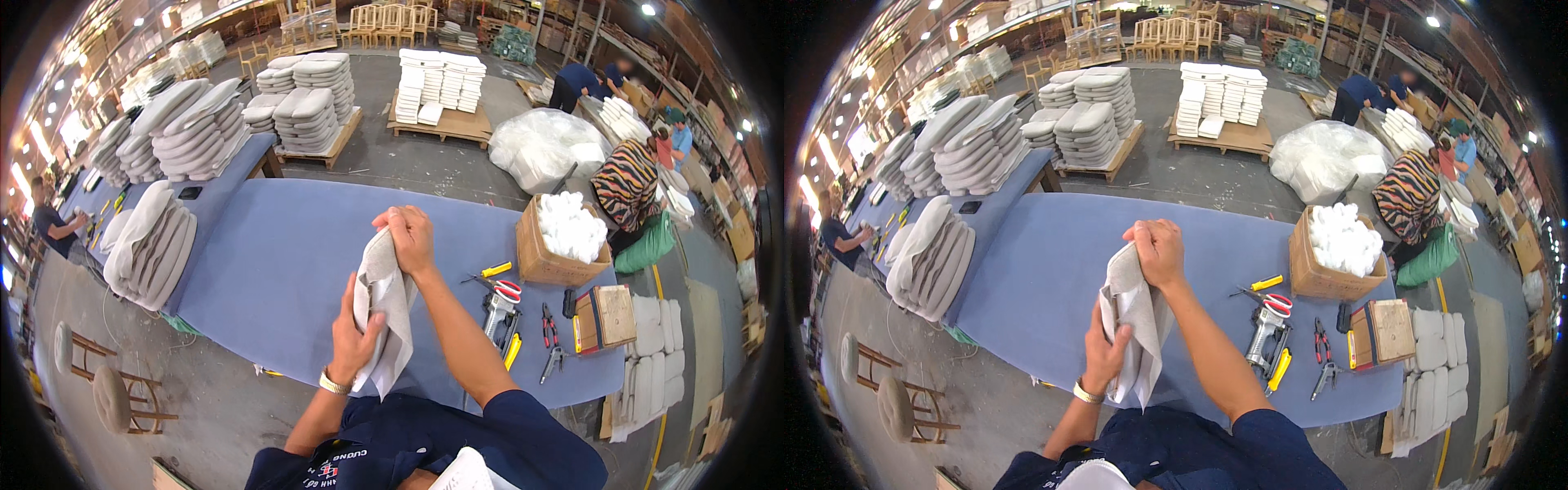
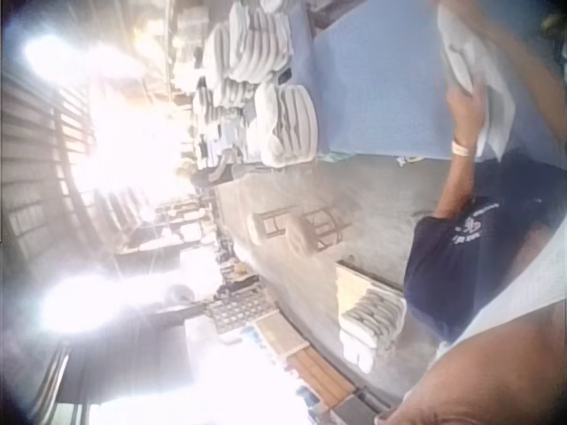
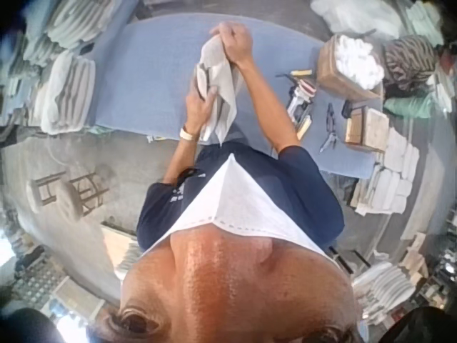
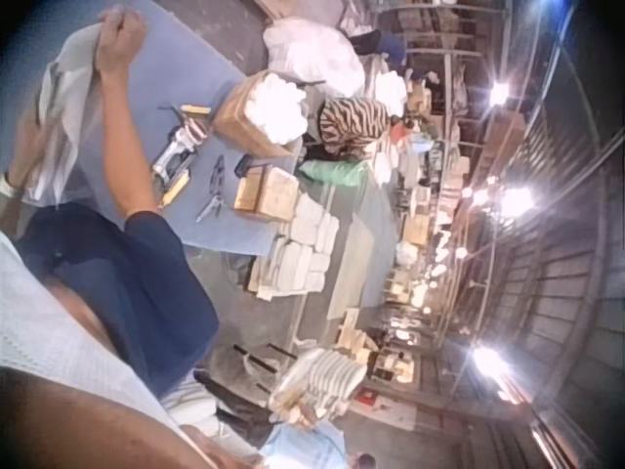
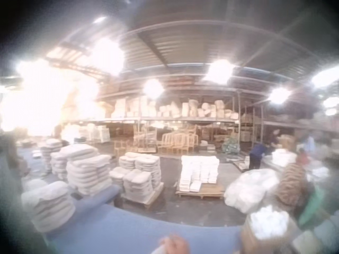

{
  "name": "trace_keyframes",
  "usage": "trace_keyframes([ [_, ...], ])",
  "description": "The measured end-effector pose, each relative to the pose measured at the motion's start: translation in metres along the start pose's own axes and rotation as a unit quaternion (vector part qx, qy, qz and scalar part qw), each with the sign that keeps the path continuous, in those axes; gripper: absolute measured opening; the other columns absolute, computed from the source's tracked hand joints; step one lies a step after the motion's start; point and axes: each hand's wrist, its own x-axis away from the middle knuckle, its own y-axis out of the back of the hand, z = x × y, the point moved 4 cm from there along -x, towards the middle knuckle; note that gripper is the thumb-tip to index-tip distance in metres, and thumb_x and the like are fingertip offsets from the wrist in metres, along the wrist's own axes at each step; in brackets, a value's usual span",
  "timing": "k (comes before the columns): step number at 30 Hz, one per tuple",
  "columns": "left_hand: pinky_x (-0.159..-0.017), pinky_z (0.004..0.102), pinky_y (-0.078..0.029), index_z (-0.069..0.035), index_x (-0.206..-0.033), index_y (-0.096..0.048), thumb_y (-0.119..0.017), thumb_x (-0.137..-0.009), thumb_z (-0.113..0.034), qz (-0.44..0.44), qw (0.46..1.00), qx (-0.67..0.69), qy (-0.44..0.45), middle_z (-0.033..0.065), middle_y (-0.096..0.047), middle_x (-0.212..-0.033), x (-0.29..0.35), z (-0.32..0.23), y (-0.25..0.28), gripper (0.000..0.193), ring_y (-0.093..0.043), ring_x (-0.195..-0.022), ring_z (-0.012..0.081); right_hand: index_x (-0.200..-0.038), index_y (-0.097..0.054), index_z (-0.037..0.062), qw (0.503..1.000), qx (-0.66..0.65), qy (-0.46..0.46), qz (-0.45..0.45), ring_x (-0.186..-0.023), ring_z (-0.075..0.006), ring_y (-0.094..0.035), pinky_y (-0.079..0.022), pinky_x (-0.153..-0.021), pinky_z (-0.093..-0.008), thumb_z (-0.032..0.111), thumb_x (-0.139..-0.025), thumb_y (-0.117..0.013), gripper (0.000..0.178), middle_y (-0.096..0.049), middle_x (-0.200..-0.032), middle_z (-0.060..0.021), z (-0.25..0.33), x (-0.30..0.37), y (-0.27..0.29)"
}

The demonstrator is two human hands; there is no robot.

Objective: The person staples fabric onto cushion cores using a pneumatic staple gun, trims excess fabric with a utility knife and scissors, and stacks finished cushions. The person repeats this process for multiple cushions on a blue worktable.

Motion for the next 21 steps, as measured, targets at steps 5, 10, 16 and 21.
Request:
trace_keyframes([
  [5, -0.109, 0.041, -0.046, 0.002, -0.15, -0.047, -0.047, -0.105, -0.018, 0.019, 0.998, 0.06, -0.029, 0.0225, -0.057, -0.147, 0.018, 0.023, 0.001, 0.049, -0.06, -0.132, 0.0339, -0.08, -0.076, 0.0036, 0.999, -0.035, -0.013, -0.023, -0.075, -0.0238, -0.062, -0.047, -0.081, -0.0395, 0.025, -0.101, -0.047, 0.041, -0.07, -0.071, -0.0089, -0.002, 0.012, 0.023],
  [10, -0.12, 0.0397, -0.033, 0.004, -0.15, -0.047, -0.037, -0.11, -0.023, 0.038, 0.982, 0.168, -0.076, 0.0208, -0.05, -0.154, -0.026, 0.014, -0.014, 0.049, -0.045, -0.146, 0.0323, -0.084, -0.077, -0.0007, 0.996, -0.032, -0.075, -0.035, -0.074, -0.0185, -0.063, -0.049, -0.075, -0.0338, 0.032, -0.104, -0.047, 0.048, -0.072, -0.076, -0.0091, -0.028, 0.006, 0.029],
  [16, -0.111, 0.0336, -0.042, 0.006, -0.144, -0.055, -0.038, -0.113, -0.035, 0.055, 0.94, 0.328, 0.077, 0.0141, -0.06, -0.144, -0.07, 0.025, -0.016, 0.054, -0.056, -0.128, 0.0172, -0.084, -0.076, -0.0026, 0.972, -0.084, -0.22, 0.008, -0.061, -0.0142, -0.061, -0.049, -0.061, -0.0304, 0.043, -0.106, -0.05, 0.057, -0.069, -0.072, -0.0067, -0.075, -0.026, 0.009],
  [21, -0.087, 0.0334, -0.053, 0.005, -0.132, -0.062, -0.041, -0.112, -0.041, 0.134, 0.87, 0.35, 0.319, 0.0093, -0.071, -0.114, -0.118, 0.069, -0.021, 0.054, -0.065, -0.097, 0.0133, -0.103, -0.076, 0.0012, 0.928, -0.113, -0.354, 0.009, -0.072, -0.0142, -0.063, -0.05, -0.068, -0.0302, 0.053, -0.106, -0.048, 0.059, -0.069, -0.082, -0.0044, -0.136, -0.013, -0.014],
])
